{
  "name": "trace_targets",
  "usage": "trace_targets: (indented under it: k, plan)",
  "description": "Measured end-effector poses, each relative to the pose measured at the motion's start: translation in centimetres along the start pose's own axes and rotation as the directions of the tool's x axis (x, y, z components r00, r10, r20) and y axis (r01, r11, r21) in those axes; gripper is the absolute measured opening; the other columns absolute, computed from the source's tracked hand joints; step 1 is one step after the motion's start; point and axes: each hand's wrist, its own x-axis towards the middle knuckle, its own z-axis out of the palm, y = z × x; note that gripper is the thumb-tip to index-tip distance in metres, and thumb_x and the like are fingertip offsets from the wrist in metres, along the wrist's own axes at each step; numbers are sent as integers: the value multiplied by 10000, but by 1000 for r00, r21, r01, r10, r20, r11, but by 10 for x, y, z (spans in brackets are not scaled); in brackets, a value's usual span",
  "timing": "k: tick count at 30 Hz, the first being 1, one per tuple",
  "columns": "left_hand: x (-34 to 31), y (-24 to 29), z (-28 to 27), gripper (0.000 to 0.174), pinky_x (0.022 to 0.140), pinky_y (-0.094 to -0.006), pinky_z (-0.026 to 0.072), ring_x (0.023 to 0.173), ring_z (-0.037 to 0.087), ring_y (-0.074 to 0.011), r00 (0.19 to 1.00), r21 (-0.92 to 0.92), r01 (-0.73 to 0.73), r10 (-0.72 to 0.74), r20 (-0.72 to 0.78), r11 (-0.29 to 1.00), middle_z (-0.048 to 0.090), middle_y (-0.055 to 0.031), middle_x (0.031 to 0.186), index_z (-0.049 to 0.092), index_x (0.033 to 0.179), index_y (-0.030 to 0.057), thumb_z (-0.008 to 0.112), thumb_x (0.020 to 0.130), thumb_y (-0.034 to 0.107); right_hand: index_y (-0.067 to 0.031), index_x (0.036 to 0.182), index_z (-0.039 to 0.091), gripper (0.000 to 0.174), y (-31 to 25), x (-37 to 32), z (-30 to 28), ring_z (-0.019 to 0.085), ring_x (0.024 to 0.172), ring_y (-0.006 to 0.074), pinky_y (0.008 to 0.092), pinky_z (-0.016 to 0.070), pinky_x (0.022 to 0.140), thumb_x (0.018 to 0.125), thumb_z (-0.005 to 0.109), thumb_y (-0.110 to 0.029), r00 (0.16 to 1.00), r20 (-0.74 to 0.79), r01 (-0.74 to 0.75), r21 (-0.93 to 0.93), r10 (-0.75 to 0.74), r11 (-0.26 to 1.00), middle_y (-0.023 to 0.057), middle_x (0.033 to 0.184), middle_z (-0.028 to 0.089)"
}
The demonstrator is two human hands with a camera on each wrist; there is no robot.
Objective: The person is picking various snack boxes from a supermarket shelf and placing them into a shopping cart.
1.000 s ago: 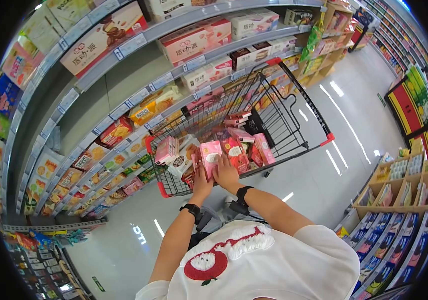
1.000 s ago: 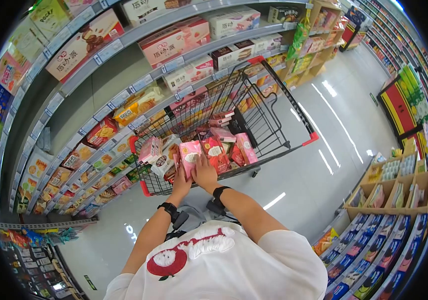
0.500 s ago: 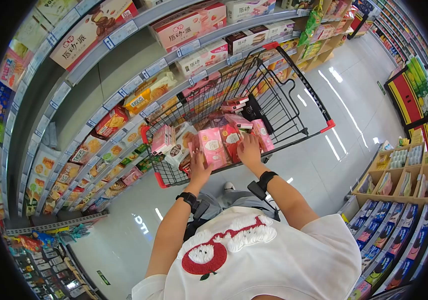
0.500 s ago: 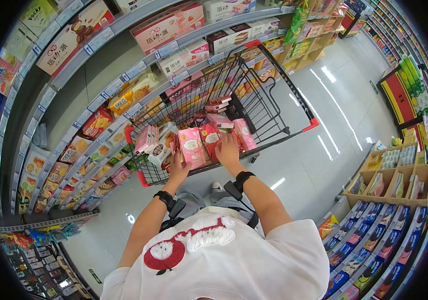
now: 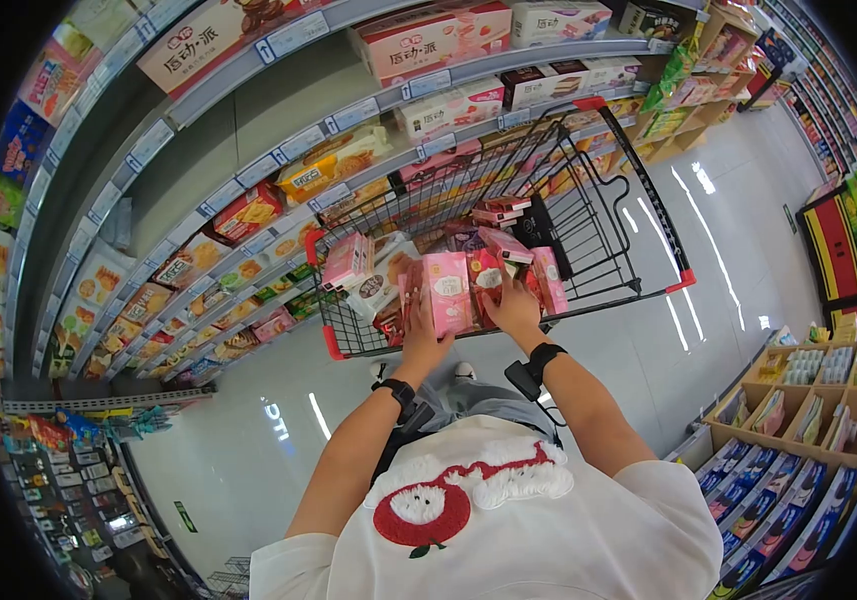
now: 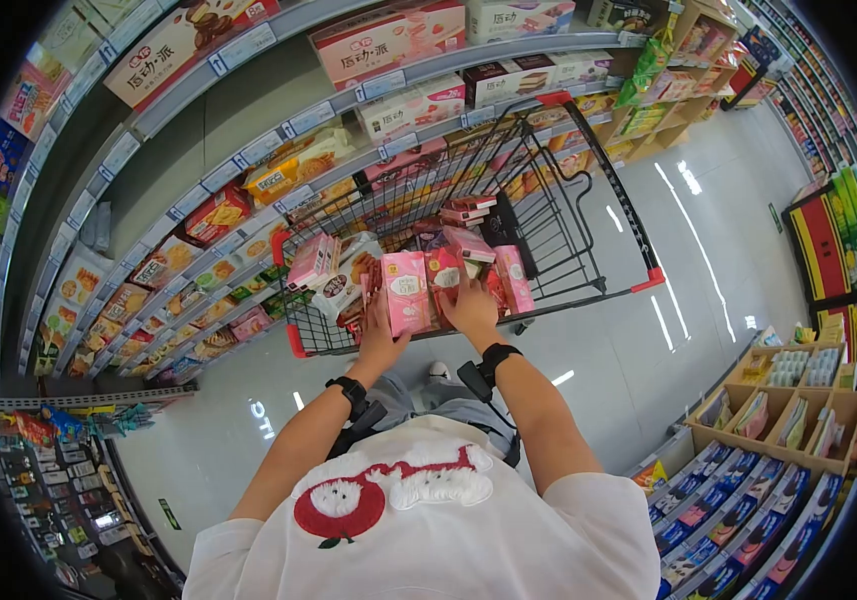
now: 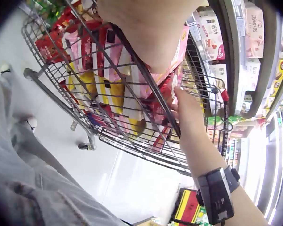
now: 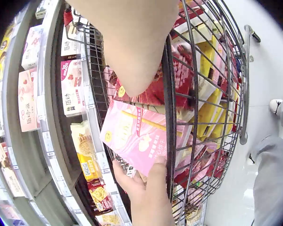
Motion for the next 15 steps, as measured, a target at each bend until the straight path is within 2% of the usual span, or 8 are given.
trace_targets:
  k: [1, 2, 4, 10, 14, 15]
  plan:
    - [0, -1, 0, 860, 974, -474, 267, 1233, 235, -409, 999, -63, 23, -24, -26, 998, 206, -254, 1345, 159, 1337, 43, 656, 666, 247, -52, 1216, 401, 621, -1, 0, -2, 591, 741, 324, 411, 486, 612, 722, 578, -385, 999, 45, -17, 21, 16, 1000, 175, 841, 590]
    - [1, -3, 0, 861, 977, -467, 268, 1230, 244, -408, 995, -72, 100, -98, 30, 992, 222, -250, 1341, 161, 1336, 38, 660, 667, 250, -58, 1221, 399, 624, -2, 0, -5, 595, 722, 323, 410, 486, 603, 721, 578, -386, 996, 90, -34, 41, 30, 999, 175, 832, 593]
    - [6, -4, -2, 865, 984, -452, 269, 1223, 261, -404, 961, -80, 253, -241, 139, 964, 256, -242, 1333, 163, 1334, 28, 667, 670, 258, -65, 1247, 370, 655, -2, 0, -8, 597, 701, 319, 412, 488, 583, 718, 578, -391, 996, 85, 25, 55, -30, 998, 165, 822, 597]
    - [5, -14, -3, 841, 995, -413, 273, 1221, 295, -356, 971, -125, 221, -206, 122, 967, 282, -207, 1340, 209, 1321, 16, 676, 676, 286, -71, 1276, 337, 694, -3, -3, -10, 597, 729, 308, 414, 488, 584, 707, 590, -378, 990, 121, 63, 62, -70, 996, 154, 828, 604]
    - [0, -19, 0, 821, 983, -405, 291, 1200, 320, -365, 972, -110, 219, -207, 112, 970, 297, -211, 1329, 220, 1317, 12, 665, 681, 279, -70, 1309, 279, 748, -8, -8, -13, 590, 785, 310, 417, 494, 600, 704, 597, -373, 986, 144, 75, 82, -86, 994, 148, 844, 605]
    - [0, -20, -2, 818, 980, -405, 295, 1191, 330, -368, 971, -110, 222, -209, 114, 969, 303, -212, 1325, 221, 1317, 13, 662, 682, 278, -68, 1253, 353, 691, -12, -10, -16, 592, 753, 312, 411, 488, 597, 688, 612, -369, 992, 90, 81, 66, -87, 994, 158, 807, 601]
